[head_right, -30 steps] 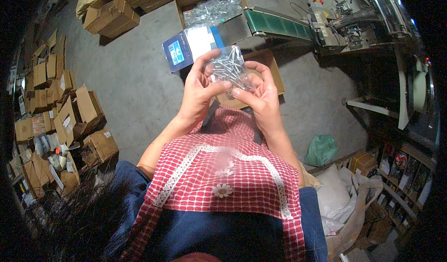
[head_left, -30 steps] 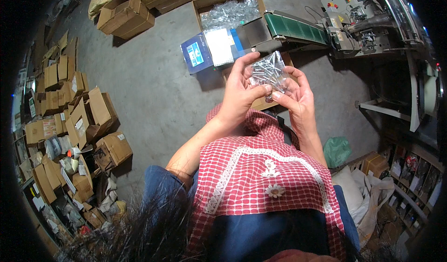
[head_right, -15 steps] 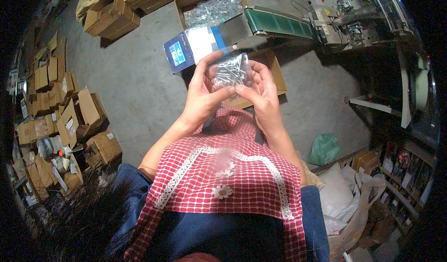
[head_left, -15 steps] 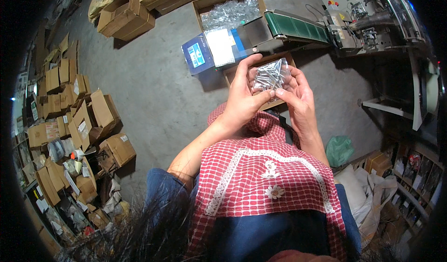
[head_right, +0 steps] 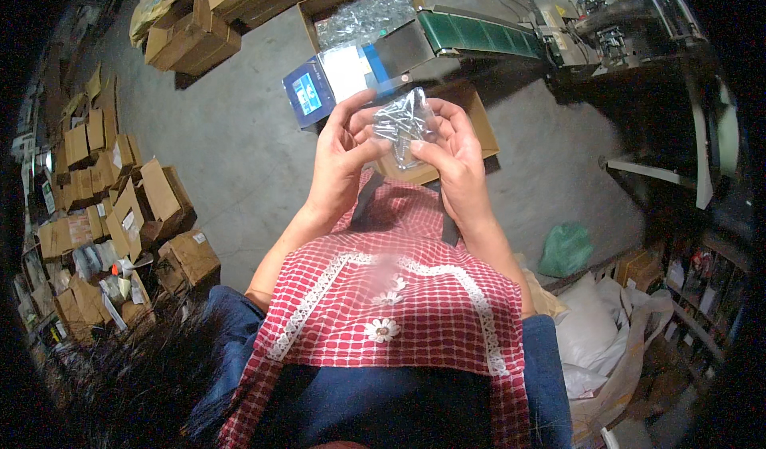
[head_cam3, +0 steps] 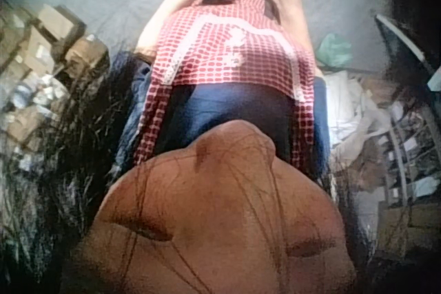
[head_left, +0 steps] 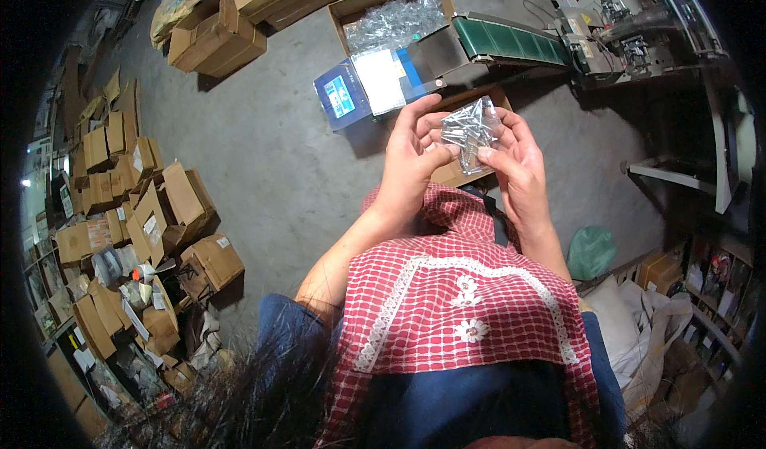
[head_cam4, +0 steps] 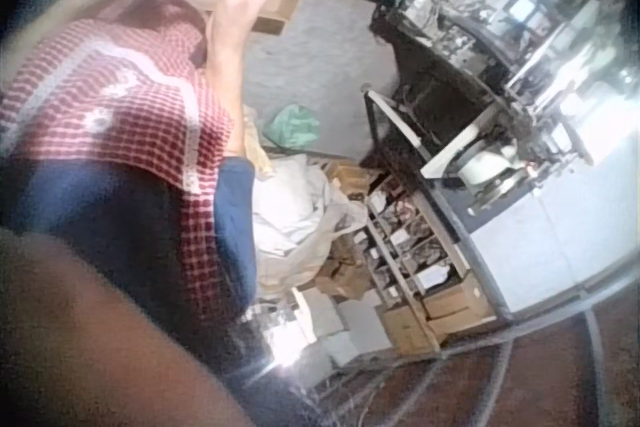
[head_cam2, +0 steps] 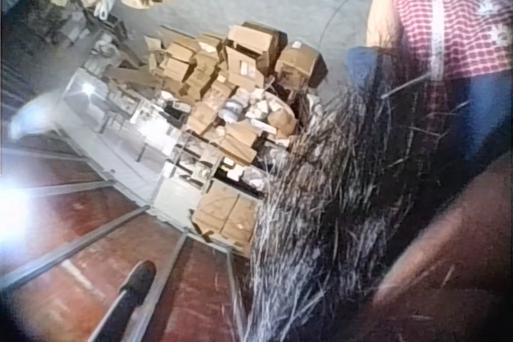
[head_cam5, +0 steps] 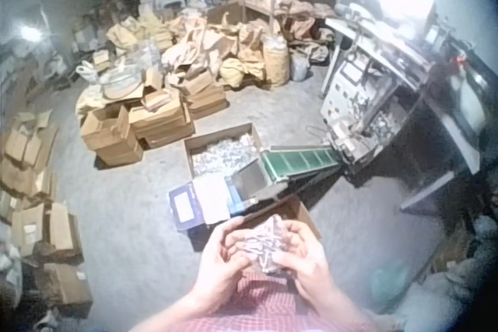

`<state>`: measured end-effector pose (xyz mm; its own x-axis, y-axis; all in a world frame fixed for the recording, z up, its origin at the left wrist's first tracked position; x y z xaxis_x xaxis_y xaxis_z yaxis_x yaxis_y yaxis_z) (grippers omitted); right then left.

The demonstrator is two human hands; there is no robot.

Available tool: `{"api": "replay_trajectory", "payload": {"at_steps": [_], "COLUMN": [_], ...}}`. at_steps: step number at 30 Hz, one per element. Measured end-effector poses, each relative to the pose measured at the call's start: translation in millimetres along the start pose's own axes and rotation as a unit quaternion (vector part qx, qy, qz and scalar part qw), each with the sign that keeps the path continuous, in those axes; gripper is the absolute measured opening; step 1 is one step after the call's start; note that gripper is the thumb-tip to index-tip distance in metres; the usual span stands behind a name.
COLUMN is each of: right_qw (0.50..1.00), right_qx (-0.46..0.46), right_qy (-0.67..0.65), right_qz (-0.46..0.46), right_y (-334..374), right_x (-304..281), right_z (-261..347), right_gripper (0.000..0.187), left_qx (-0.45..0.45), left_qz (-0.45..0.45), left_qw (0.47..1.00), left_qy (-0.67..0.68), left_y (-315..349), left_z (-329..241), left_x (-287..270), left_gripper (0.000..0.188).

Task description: The person handles small plastic bags containing metal screws, checks the contents, and uses a machine control panel to manage a packaging process.

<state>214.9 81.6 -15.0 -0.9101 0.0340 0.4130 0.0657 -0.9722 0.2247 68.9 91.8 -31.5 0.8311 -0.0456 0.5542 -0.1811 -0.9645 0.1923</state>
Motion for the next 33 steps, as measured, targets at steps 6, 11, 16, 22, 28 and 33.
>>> {"api": "replay_trajectory", "payload": {"at_steps": [6, 11, 16, 22, 28, 33], "right_qw": [1.0, 1.0, 1.0, 1.0, 1.0, 1.0], "right_qx": [-0.002, 0.004, 0.015, 0.03, 0.024, 0.025], "right_qy": [-0.003, -0.009, -0.008, 0.004, -0.003, -0.016], "right_qz": [-0.004, -0.006, -0.003, 0.006, 0.003, -0.006], "right_y": [0, 2, 3, 3, 2, 0], "right_x": [-1, -2, 0, -1, 0, 2], "right_z": [-1, -3, -5, -9, -10, -12], "right_gripper": [0.049, 0.049, 0.052, 0.056, 0.054, 0.052], "left_qx": [-0.043, -0.071, -0.086, -0.089, -0.083, -0.063], "left_qz": [-0.016, -0.034, -0.031, -0.03, -0.036, -0.054], "left_qw": [0.999, 0.996, 0.995, 0.994, 0.994, 0.994], "left_qy": [0.023, 0.039, 0.044, 0.056, 0.062, 0.068], "left_y": [1, 4, 1, -1, -1, -2], "left_z": [6, 5, 9, 10, 11, 10], "left_x": [-2, 3, 3, 7, 6, 3], "left_gripper": [0.07, 0.066, 0.061, 0.057, 0.054, 0.051]}}
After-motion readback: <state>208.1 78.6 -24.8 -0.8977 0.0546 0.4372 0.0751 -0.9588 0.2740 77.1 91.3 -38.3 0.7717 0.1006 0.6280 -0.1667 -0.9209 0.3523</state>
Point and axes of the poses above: each hand's wrist, its own y-axis away from the middle knuckle, its own x-axis out of the palm, z = x × y, the point moved 9 cm from there along -y, towards the middle knuckle, and after that the axes turned 1 degree about -y, right-handed, at the moved point
